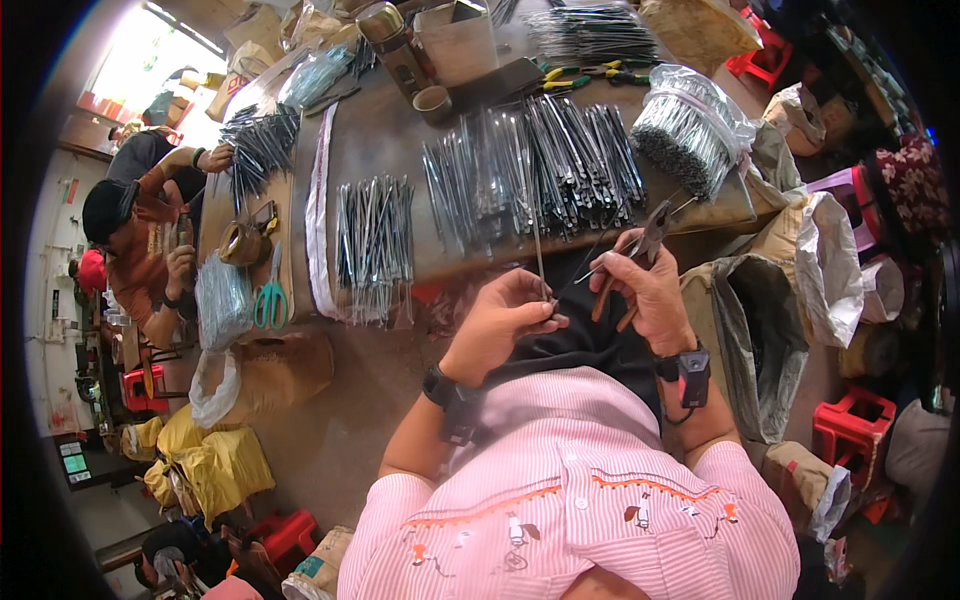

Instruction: The person repeatedly picks up thin metal rods from a pile on the table, uses pliers to cut each rod to a shorter length, and places the cut pieces back on the table. The person also gathers and aligns a bundle of cut rods toward the end.

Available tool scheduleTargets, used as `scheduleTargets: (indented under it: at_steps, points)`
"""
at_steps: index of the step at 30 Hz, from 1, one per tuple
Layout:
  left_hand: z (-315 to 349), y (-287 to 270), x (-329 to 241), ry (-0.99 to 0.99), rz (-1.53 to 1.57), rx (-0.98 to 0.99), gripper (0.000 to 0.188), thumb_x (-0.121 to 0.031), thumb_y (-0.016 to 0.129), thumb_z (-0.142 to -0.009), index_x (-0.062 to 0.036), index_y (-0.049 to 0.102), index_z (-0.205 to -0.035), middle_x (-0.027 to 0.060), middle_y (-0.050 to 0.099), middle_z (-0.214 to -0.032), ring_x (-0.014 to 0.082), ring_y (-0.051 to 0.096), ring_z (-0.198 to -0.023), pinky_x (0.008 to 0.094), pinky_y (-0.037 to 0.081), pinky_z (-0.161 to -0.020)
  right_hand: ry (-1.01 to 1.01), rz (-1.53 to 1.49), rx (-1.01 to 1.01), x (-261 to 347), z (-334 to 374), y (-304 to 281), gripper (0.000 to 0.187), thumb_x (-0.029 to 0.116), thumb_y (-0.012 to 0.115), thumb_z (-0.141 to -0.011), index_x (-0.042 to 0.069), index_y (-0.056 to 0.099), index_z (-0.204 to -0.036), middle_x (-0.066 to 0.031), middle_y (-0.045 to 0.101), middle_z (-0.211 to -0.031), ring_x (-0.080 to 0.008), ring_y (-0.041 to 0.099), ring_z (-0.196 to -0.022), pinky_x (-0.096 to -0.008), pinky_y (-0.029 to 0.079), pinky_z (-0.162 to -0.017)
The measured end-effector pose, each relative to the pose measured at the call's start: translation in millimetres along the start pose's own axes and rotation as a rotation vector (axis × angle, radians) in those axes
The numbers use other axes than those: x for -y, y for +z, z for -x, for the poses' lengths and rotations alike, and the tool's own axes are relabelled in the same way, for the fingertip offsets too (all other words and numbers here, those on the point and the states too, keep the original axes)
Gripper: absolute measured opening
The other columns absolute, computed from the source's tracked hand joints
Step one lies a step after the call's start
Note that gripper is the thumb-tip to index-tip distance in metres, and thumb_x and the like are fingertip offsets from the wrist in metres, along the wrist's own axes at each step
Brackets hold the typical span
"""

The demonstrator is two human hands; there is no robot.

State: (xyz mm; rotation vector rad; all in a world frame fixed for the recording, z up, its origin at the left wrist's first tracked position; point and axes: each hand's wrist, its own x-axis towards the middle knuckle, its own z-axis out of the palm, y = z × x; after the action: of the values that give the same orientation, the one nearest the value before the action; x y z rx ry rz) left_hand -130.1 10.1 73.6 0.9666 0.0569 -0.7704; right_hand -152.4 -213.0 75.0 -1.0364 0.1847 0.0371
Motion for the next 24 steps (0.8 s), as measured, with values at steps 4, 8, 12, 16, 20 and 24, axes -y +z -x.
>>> scheduleTargets:
  at_steps: [4,8,12,16,20,24]
  points:
    - [-1.5,4.9,-1.7,0.035,-0.018,0.009,0.016,0.001,0.065,-0.087,-0.0015,0.057,-0.100,0.0063,0.062,-0.094,0.0178,0.067,-0.085,0.0291,0.058,-0.079,-0.046,0.069,0.011,-9.7,5.5,15.3,0.014,0.005,0.066,-0.089,0.003,0.055,-0.098,-0.0108,0.067,-0.084,-0.0173,0.067,-0.073,-0.0285,0.056,-0.060]
    - [-3.8,4.1,-0.6,0.078,-0.079,-0.005,0.017,0.002,0.068,-0.084,-0.0028,0.059,-0.097,0.0033,0.064,-0.089,0.0132,0.065,-0.080,0.0303,0.057,-0.080,-0.081,0.177,0.020,-13.9,8.5,18.6,0.011,0.004,0.067,-0.089,0.002,0.058,-0.095,-0.0089,0.067,-0.083,-0.0146,0.066,-0.072,-0.0270,0.055,-0.057]
    - [-8.3,5.3,4.0,0.170,-0.071,0.009,0.013,0.003,0.070,-0.082,-0.0017,0.062,-0.092,0.0036,0.066,-0.087,0.0125,0.065,-0.078,0.0265,0.055,-0.075,-0.055,0.228,0.014,-21.3,10.8,20.3,0.010,0.003,0.068,-0.088,0.000,0.061,-0.093,-0.0068,0.066,-0.076,-0.0118,0.063,-0.063,-0.0239,0.050,-0.050]
    - [-11.8,0.6,5.7,0.174,-0.186,-0.026,0.013,0.003,0.072,-0.080,0.0004,0.067,-0.092,0.0043,0.068,-0.085,0.0117,0.065,-0.078,0.0252,0.054,-0.073,0.079,0.308,0.020,-29.8,14.2,24.8,0.014,0.004,0.069,-0.088,0.000,0.060,-0.098,-0.0074,0.067,-0.084,-0.0123,0.066,-0.071,-0.0246,0.053,-0.056]
    - [-11.2,-10.0,7.4,0.147,-0.268,-0.081,0.019,0.004,0.072,-0.079,0.0017,0.068,-0.098,0.0052,0.069,-0.087,0.0114,0.065,-0.078,0.0249,0.054,-0.074,-0.131,0.212,-0.116,-27.5,7.4,25.6,0.028,0.003,0.067,-0.088,-0.002,0.055,-0.112,-0.0082,0.066,-0.089,-0.0141,0.066,-0.070,-0.0258,0.053,-0.064]
    - [-6.9,-13.7,10.3,0.109,-0.214,-0.056,0.029,0.005,0.072,-0.079,0.0020,0.065,-0.107,0.0066,0.069,-0.093,0.0126,0.067,-0.079,0.0249,0.055,-0.074,-0.238,0.053,-0.232,-15.9,-1.8,13.2,0.025,0.002,0.065,-0.089,-0.004,0.055,-0.111,-0.0097,0.066,-0.084,-0.0171,0.066,-0.069,-0.0278,0.055,-0.063]
